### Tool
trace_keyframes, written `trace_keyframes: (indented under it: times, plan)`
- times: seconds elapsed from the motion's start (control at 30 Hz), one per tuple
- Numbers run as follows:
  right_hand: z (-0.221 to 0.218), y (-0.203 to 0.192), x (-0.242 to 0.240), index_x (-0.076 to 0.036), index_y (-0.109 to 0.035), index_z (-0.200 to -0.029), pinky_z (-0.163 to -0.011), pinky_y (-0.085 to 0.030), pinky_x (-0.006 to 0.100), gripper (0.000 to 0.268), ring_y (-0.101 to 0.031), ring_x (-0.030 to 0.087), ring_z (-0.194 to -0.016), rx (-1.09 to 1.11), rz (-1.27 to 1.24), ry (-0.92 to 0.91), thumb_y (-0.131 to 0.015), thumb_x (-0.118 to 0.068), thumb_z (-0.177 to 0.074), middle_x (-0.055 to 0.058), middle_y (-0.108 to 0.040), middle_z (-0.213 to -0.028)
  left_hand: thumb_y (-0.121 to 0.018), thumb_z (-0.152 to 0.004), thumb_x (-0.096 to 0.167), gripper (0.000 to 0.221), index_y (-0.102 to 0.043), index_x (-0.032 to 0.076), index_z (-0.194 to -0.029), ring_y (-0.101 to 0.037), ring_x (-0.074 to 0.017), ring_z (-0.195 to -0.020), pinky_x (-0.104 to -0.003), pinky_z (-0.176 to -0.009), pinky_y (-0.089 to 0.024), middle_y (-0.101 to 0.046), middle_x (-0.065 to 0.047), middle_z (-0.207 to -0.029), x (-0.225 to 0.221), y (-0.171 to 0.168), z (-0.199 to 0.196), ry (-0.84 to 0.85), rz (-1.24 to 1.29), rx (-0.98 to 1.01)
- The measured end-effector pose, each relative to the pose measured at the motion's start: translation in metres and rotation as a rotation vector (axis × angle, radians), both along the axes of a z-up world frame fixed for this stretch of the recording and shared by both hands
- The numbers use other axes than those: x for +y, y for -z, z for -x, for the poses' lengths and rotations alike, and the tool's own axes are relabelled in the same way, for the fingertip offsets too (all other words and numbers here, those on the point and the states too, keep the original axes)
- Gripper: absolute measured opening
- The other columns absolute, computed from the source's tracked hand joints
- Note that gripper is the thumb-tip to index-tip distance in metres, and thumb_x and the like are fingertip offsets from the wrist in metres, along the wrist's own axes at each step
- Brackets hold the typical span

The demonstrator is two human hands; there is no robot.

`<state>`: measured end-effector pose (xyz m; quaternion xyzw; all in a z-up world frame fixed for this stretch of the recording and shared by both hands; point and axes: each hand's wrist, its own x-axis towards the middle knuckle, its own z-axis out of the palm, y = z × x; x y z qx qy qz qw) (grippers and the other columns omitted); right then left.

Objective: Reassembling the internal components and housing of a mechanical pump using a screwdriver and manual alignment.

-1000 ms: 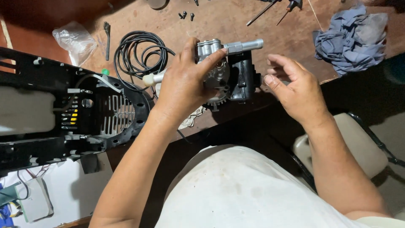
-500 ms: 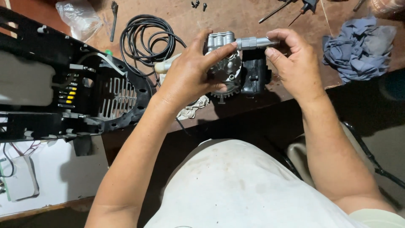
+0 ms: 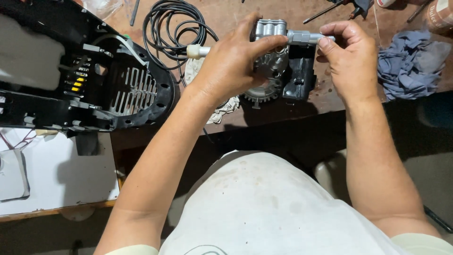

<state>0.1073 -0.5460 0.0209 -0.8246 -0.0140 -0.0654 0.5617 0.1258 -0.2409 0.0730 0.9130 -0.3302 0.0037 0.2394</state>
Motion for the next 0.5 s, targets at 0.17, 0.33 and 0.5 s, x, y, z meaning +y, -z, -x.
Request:
trace_keyframes:
  times: [0.17,0.33,0.5]
  plan:
    - [0.002,-0.009,0.001,-0.016,-0.077,-0.138,-0.082,-0.068,0.025,0.019,-0.075,0.011,-0.104,0.097,-0.015,0.042,-0.077,-0.001,-0.127,0.000,-0.076,-0.122,-0.115,-0.082,0.032,0.106,-0.062,0.042,-0.173,-0.072,-0.0581,-0.140,-0.068,-0.110,-0.061,-0.043,-0.032,-0.180,0.000,0.014,-0.006,0.011,-0.012,-0.066]
    - [0.001,-0.001,-0.011,-0.017,-0.074,-0.143,-0.095,-0.073,0.027,0.019,-0.078,0.010,-0.107,0.150,-0.097,-0.025,-0.075,-0.008,-0.126,-0.001,-0.075,-0.121,-0.118,-0.081,0.034,0.115,-0.056,0.040,-0.177,-0.073,-0.0581,-0.140,-0.068,-0.108,-0.061,-0.041,-0.029,-0.183,0.001,0.016,-0.006,0.034,-0.025,-0.056]
    - [-0.002,-0.004,-0.010,-0.013,-0.076,-0.140,-0.097,-0.073,0.026,0.019,-0.081,0.012,-0.104,0.208,-0.207,-0.026,-0.074,-0.005,-0.123,0.002,-0.079,-0.124,-0.120,-0.074,0.036,0.150,-0.023,0.034,-0.189,-0.072,-0.0576,-0.146,-0.064,-0.115,-0.059,-0.034,-0.026,-0.196,0.006,0.014,-0.003,-0.027,-0.058,0.039]
